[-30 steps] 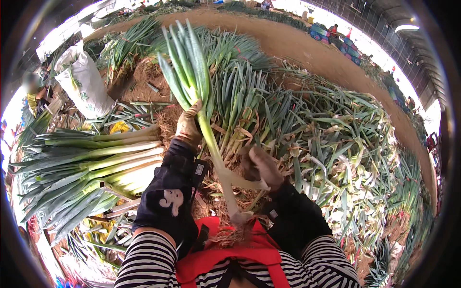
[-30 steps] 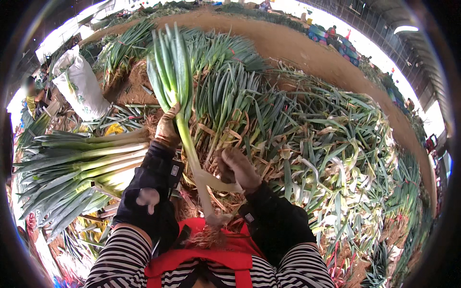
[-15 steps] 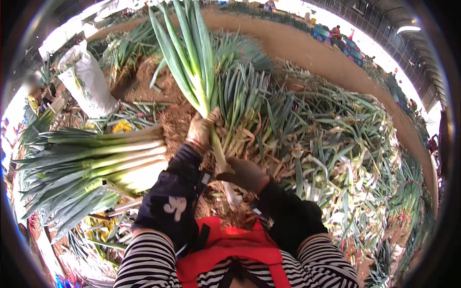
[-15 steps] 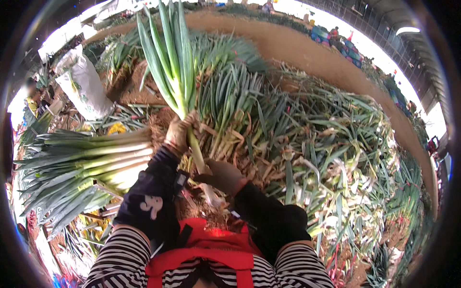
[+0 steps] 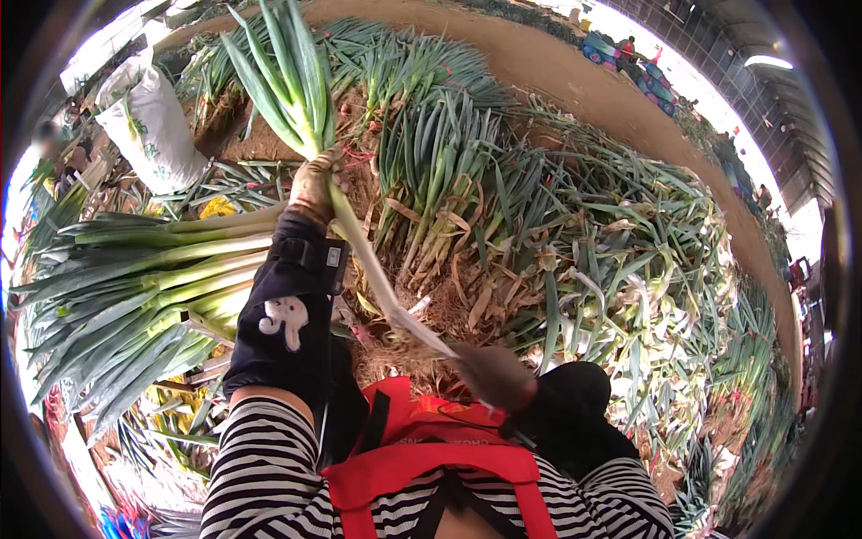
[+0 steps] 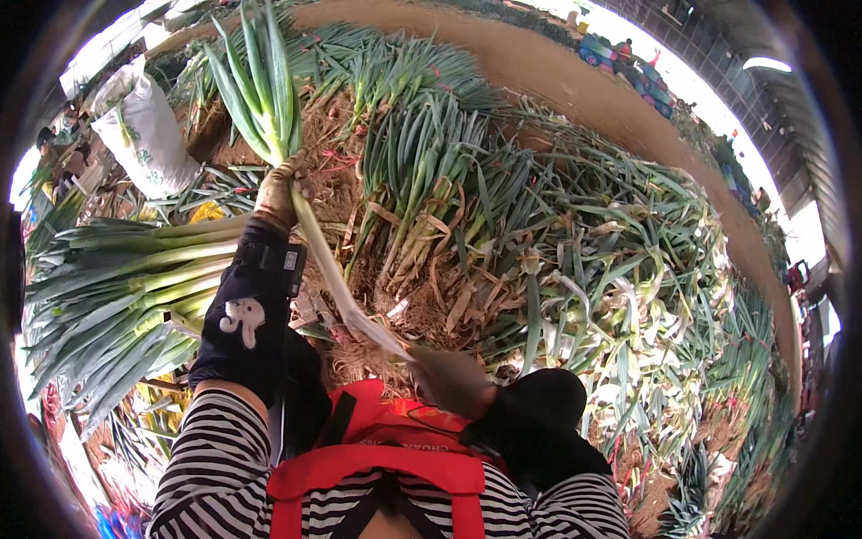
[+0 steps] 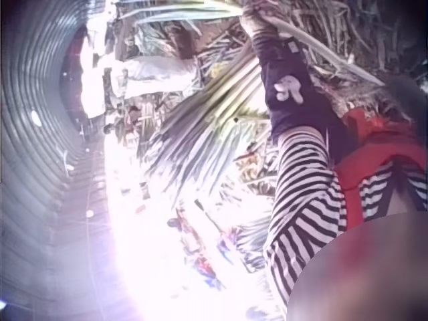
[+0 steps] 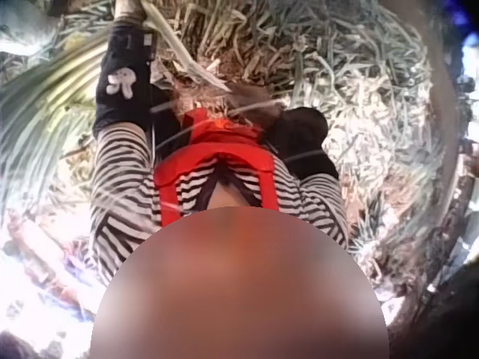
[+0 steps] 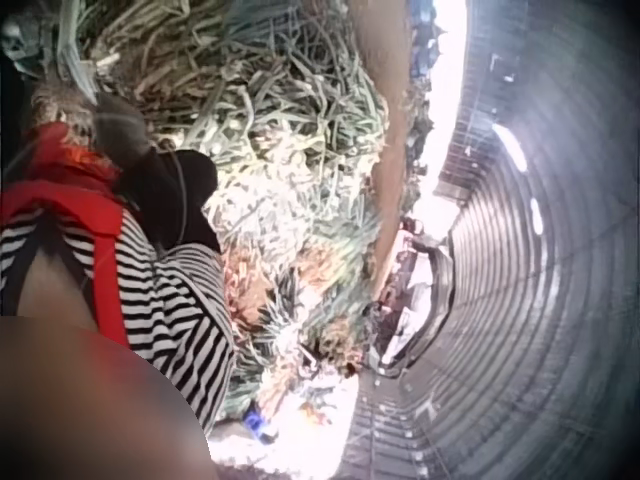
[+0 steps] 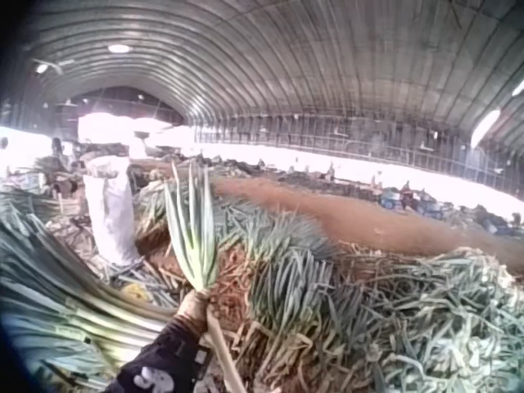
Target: The person cleans scallions by peeling away the outer layers by hand and then bundles them together using a pink plastic tie.
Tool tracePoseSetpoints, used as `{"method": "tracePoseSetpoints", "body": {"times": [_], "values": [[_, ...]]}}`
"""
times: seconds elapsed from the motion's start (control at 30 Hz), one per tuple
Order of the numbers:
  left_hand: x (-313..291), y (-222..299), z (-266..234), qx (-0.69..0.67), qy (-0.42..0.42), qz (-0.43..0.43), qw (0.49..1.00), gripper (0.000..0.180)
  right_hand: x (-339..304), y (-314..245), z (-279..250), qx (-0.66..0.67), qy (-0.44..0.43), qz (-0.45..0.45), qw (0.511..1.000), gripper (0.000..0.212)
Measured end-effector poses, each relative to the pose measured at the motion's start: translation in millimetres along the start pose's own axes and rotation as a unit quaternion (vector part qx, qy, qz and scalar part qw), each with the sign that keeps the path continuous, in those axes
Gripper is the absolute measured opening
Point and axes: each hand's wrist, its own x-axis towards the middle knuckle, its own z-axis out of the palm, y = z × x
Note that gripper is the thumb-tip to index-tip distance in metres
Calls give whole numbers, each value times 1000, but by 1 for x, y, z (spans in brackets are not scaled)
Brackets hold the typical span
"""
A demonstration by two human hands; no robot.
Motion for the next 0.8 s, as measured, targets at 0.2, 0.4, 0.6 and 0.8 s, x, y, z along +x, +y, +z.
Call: {"method": "tracePoseSetpoints", "body": {"times": [0.2,0.4,0.6,0.8], "values": [[-7,-8,0,-90,2,-4,996,8,-31,-19,-52,-46,12,-41,998,20],[0,-21,-3,-134,61,-41,988,17,-58,-30,-74,-102,41,1,994,24],[6,-29,-9,-140,54,-80,985,13,-84,-34,-78,-79,40,29,996,24],[7,-35,-15,-129,79,-69,986,8,-106,-26,-87,-121,25,41,991,26]]}}
